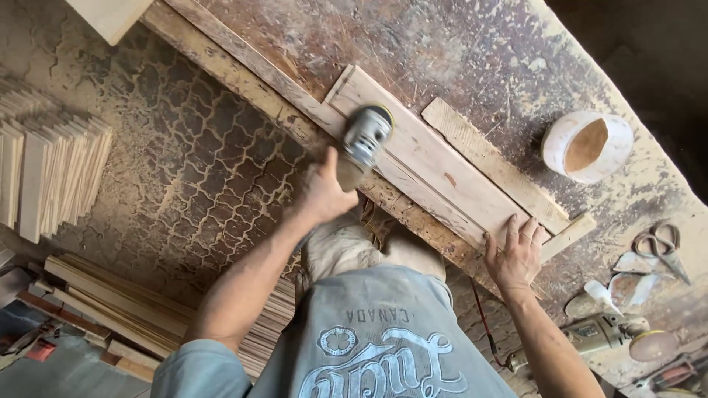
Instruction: Sanding wooden boards using a power sander and applying wood filler to surface imperfections.
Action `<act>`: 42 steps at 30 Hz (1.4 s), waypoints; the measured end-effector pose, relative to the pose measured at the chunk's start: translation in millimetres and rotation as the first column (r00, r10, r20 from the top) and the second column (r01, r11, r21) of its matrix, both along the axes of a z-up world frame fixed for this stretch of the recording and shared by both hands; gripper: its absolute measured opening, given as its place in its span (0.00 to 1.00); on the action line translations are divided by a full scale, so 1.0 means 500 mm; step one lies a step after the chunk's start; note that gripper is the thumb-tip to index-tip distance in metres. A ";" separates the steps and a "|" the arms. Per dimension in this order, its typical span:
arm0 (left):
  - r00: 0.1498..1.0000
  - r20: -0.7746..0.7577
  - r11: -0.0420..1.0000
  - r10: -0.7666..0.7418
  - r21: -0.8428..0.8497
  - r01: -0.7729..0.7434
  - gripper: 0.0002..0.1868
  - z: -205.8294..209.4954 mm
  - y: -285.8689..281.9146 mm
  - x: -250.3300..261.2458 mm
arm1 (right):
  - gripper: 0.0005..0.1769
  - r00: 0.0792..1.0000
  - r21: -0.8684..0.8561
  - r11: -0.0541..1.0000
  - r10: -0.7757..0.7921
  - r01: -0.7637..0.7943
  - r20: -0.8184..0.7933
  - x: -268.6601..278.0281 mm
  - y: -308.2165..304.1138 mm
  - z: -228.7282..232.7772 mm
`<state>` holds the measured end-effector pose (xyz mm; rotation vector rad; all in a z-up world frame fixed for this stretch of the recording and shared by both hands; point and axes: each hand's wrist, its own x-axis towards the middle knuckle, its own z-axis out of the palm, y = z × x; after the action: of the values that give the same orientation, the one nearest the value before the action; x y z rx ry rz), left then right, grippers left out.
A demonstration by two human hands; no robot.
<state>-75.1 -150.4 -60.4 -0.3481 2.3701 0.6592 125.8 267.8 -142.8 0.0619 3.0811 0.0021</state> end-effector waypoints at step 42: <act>0.900 0.049 0.902 -0.433 0.009 0.433 0.43 -0.017 0.424 0.247 | 0.22 0.668 -0.872 0.351 -0.743 0.340 -0.038 0.142 0.157 0.068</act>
<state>48.4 61.4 -68.9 0.1639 2.2891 0.4295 196.8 346.4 -109.0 1.2339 2.8348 -1.6822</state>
